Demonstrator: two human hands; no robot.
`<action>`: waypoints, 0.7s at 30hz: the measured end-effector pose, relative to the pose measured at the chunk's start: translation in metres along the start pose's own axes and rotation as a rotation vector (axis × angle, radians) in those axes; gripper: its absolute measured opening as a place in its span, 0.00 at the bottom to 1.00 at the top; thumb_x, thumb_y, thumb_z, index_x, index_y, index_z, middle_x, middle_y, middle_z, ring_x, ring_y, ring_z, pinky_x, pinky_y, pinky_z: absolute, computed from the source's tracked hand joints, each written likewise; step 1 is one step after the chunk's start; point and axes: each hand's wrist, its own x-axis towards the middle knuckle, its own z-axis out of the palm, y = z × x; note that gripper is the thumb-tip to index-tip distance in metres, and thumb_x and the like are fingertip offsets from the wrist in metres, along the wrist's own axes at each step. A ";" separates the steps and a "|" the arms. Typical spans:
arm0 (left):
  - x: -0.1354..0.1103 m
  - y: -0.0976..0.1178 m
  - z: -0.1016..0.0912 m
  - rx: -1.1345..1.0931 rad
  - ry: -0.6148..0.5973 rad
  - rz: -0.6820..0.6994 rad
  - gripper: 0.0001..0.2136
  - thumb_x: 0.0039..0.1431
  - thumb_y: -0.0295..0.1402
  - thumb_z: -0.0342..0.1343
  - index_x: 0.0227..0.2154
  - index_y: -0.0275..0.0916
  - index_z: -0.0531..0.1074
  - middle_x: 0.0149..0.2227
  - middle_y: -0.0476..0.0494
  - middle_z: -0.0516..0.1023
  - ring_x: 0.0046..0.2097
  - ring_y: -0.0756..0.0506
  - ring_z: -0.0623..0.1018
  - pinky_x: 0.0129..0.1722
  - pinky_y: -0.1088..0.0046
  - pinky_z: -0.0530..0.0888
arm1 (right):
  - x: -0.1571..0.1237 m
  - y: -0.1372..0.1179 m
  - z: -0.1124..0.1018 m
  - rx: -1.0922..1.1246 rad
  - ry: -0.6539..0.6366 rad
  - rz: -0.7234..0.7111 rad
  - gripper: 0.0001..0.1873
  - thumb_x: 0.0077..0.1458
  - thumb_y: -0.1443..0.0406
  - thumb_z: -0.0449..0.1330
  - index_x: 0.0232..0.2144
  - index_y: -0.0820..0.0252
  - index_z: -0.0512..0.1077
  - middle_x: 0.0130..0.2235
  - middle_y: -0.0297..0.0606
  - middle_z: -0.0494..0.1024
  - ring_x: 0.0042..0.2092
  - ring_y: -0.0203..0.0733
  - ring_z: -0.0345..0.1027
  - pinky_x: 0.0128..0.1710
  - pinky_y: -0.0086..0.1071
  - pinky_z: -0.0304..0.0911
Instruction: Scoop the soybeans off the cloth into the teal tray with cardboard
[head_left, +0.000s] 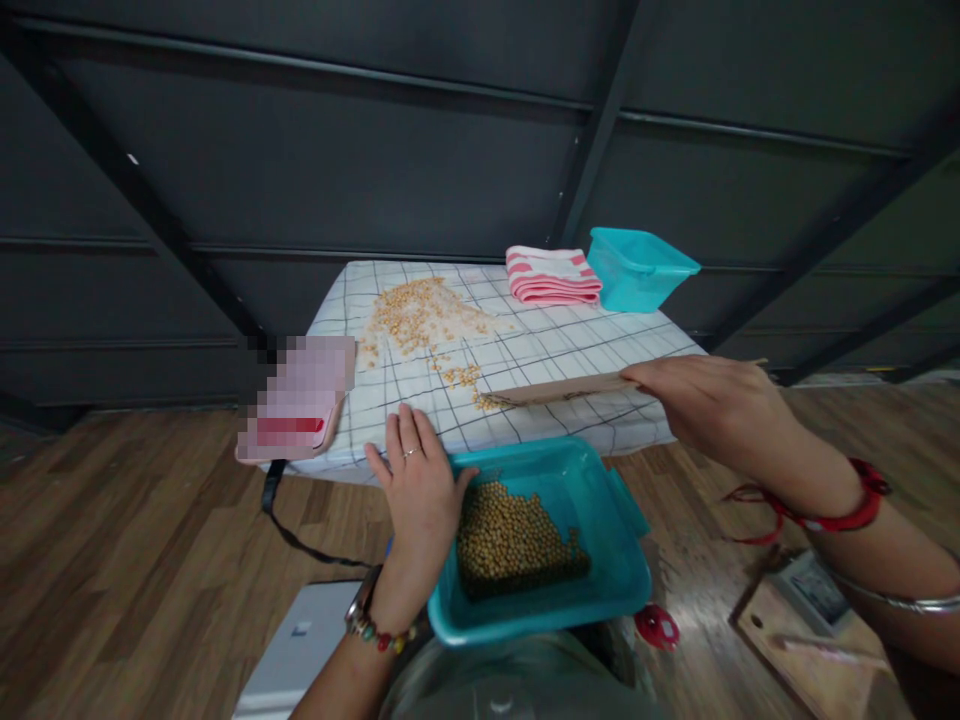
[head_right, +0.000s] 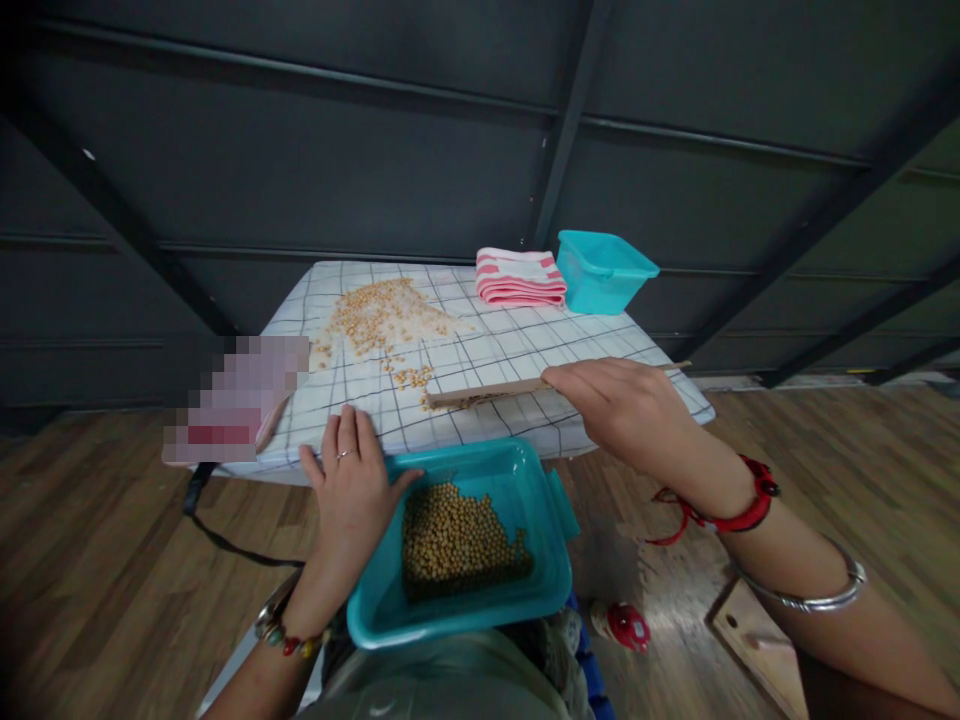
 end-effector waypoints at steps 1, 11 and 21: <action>0.000 0.000 0.000 -0.005 0.002 -0.001 0.34 0.49 0.36 0.53 0.56 0.23 0.50 0.60 0.21 0.54 0.61 0.30 0.54 0.55 0.39 0.49 | 0.000 0.001 0.000 -0.024 0.005 0.011 0.17 0.47 0.79 0.45 0.36 0.66 0.67 0.31 0.40 0.77 0.33 0.37 0.71 0.32 0.28 0.66; 0.000 0.001 0.000 0.015 0.008 0.002 0.34 0.48 0.35 0.54 0.55 0.21 0.52 0.59 0.21 0.55 0.60 0.29 0.55 0.55 0.39 0.50 | 0.001 0.000 -0.002 0.022 0.036 -0.054 0.16 0.48 0.79 0.44 0.36 0.65 0.65 0.31 0.41 0.77 0.31 0.39 0.72 0.28 0.30 0.68; 0.001 0.002 -0.003 0.003 -0.014 -0.012 0.33 0.49 0.35 0.52 0.55 0.21 0.52 0.59 0.21 0.55 0.61 0.30 0.54 0.55 0.40 0.50 | 0.008 -0.001 -0.003 0.030 0.064 -0.088 0.15 0.50 0.79 0.44 0.36 0.65 0.66 0.31 0.41 0.77 0.32 0.38 0.71 0.30 0.29 0.68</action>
